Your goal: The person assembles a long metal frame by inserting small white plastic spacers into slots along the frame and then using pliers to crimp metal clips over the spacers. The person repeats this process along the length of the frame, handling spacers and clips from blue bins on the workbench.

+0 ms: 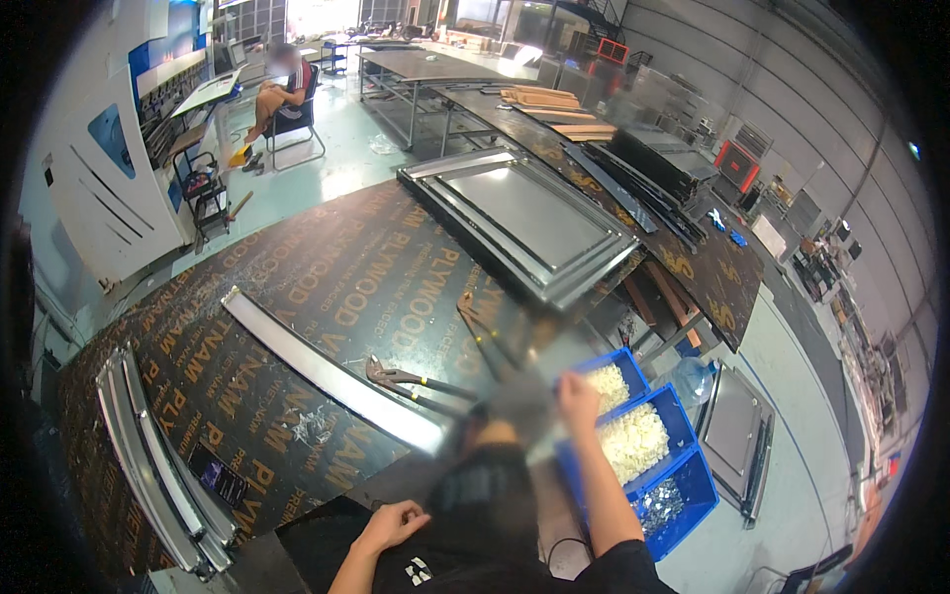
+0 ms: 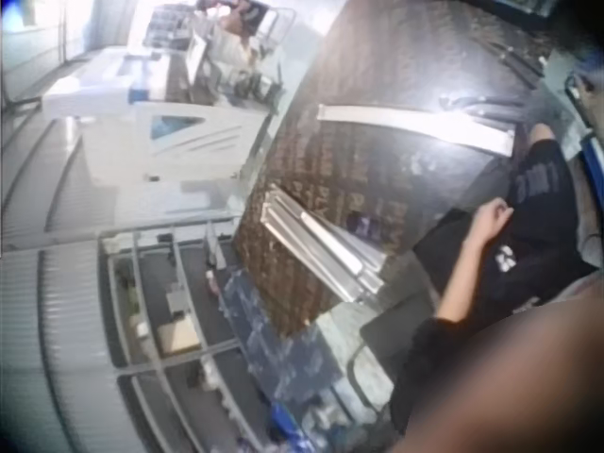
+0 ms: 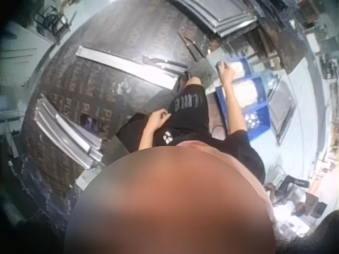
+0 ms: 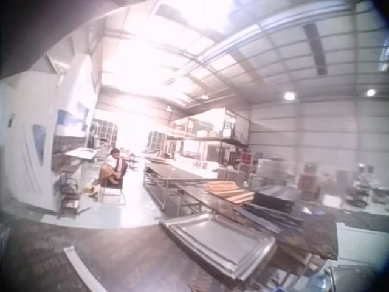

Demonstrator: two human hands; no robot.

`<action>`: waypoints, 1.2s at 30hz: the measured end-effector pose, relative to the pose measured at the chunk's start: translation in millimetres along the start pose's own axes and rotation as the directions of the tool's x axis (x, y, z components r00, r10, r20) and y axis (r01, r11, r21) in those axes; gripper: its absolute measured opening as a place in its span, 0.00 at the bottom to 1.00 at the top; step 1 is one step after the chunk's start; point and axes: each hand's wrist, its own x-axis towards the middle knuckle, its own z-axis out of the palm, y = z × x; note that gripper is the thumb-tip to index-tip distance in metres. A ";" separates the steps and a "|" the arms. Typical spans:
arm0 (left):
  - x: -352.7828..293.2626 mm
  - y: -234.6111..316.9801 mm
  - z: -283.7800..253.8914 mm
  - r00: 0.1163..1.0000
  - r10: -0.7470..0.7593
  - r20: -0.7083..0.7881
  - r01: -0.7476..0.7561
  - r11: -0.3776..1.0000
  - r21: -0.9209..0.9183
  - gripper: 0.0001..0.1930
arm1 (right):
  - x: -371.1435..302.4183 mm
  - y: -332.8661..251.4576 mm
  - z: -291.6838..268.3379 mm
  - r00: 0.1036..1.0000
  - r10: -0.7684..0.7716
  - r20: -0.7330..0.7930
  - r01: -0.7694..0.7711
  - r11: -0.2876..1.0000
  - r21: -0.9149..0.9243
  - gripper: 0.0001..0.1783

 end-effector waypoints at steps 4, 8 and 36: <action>2.4 7.2 5.4 0.992 0.038 -0.118 -0.073 0.947 -0.313 0.11 | -82.4 -82.8 20.7 0.949 -0.263 0.177 0.235 0.958 0.162 0.07; 10.5 15.7 7.6 0.984 0.045 -0.174 -0.155 0.697 -0.700 0.11 | -165.9 -143.3 37.4 0.754 -0.448 0.480 0.273 0.879 0.390 0.09; 77.4 100.8 -47.7 0.839 0.301 -0.453 -0.332 0.943 0.012 0.06 | -200.5 -122.3 106.9 0.833 0.214 0.509 -0.529 0.576 0.623 0.22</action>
